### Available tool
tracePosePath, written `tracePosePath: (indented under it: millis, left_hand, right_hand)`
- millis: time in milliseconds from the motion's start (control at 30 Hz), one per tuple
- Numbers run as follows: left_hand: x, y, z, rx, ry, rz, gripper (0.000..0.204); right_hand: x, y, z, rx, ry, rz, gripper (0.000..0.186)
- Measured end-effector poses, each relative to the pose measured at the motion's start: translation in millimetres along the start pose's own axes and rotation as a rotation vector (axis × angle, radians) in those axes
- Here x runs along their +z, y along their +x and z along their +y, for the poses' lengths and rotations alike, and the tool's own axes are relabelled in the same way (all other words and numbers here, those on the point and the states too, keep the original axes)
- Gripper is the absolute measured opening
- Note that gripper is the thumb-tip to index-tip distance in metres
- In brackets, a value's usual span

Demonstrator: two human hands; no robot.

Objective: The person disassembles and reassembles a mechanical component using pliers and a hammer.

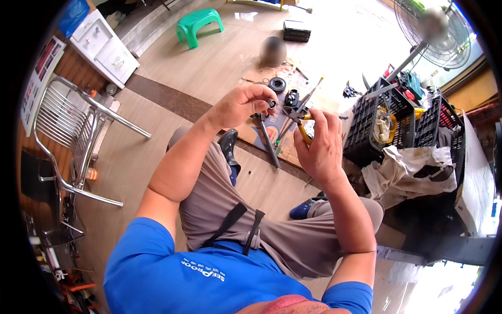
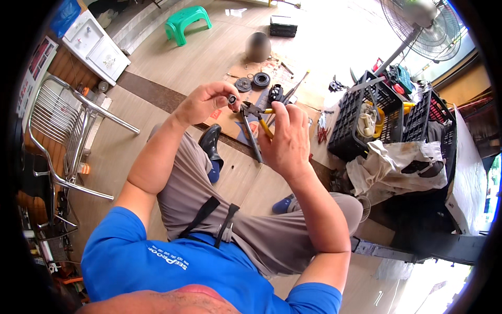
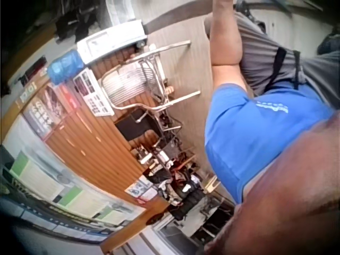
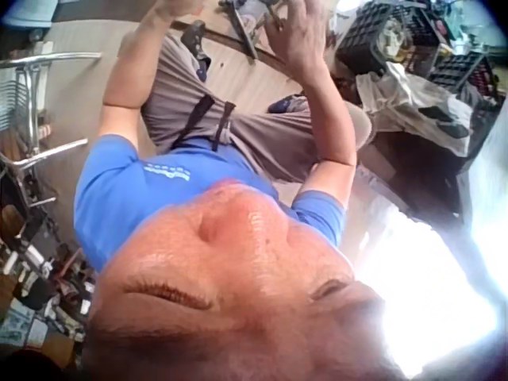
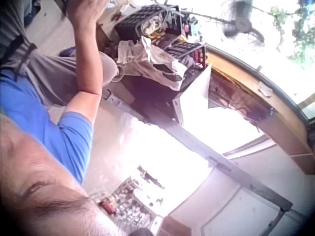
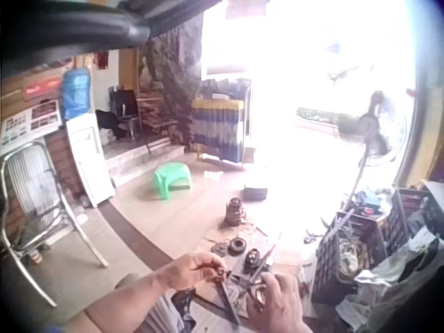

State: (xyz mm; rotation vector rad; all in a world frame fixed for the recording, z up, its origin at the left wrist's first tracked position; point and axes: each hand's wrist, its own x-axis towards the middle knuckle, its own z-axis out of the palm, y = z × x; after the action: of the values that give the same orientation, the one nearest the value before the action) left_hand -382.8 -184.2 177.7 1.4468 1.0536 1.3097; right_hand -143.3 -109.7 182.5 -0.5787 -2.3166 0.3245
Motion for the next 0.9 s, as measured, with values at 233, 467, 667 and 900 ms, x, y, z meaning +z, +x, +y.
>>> tracePosePath:
  millis: [233, 467, 667, 900]
  left_hand:
    - [9.1, 0.5, 1.4, -0.019, 0.118, -0.008, 0.028]
    - [15.0, 1.2, 1.0, -0.033, 0.065, 0.014, 0.028]
    - [15.5, 2.6, -2.5, -0.029, 0.089, 0.004, 0.029]
    - [27.0, 7.9, 4.5, -0.034, 0.166, 0.008, 0.032]
  right_hand:
    - [3.7, -4.1, -4.2, -0.037, -0.088, 0.052, 0.059]
    - [3.0, -6.7, 1.8, -0.029, -0.110, 0.047, 0.057]
    - [-0.2, -9.0, -3.3, 0.076, -0.090, -0.044, 0.049]
    - [10.1, -15.8, -0.6, 0.134, -0.141, -0.019, 0.050]
